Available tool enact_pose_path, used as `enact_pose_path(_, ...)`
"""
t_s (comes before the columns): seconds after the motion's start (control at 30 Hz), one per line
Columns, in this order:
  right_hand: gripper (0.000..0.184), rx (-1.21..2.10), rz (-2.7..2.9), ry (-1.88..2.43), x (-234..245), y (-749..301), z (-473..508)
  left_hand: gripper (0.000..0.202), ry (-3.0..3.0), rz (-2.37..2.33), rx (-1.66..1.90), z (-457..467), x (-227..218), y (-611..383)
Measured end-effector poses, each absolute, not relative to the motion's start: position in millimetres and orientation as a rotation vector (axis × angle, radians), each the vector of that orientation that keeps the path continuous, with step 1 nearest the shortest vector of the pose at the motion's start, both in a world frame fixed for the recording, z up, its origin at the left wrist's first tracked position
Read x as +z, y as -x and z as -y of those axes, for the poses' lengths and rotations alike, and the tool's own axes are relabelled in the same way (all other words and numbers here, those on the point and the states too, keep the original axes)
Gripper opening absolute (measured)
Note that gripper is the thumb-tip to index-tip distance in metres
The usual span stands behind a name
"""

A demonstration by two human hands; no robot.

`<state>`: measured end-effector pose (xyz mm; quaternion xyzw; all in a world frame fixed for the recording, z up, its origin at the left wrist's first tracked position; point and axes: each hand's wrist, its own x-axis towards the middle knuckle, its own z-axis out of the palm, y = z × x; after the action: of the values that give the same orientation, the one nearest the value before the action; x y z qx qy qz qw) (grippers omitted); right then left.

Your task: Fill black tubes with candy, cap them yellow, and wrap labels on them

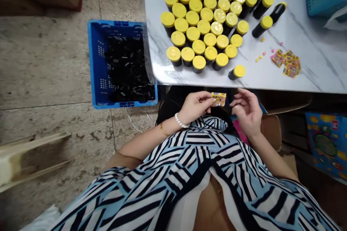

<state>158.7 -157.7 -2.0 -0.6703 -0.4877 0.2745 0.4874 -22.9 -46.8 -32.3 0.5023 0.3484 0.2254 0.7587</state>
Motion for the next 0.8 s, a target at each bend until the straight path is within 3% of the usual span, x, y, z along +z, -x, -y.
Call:
enact_pose_path(0.1,0.043,1.255,0.836,1.56,-9.6,-145.0,143.8,0.025,-1.394,-0.837,0.777,46.2,-34.8,31.9)
enact_pose_path(0.2,0.04,1.44,0.74,1.54,-13.4,-125.4,129.3,0.024,-1.532,-0.818,0.871,43.9,-32.5,39.9)
enact_pose_path(0.43,0.031,1.384,0.832,1.523,-14.7,-97.4,102.7,0.041,-1.011,-1.007,0.862,50.2,-25.3,79.4)
enact_pose_path(0.8,0.025,1.118,1.268,1.526,-22.4,-76.7,87.7,0.021,-1.236,-1.069,1.099,48.8,-16.7,95.4)
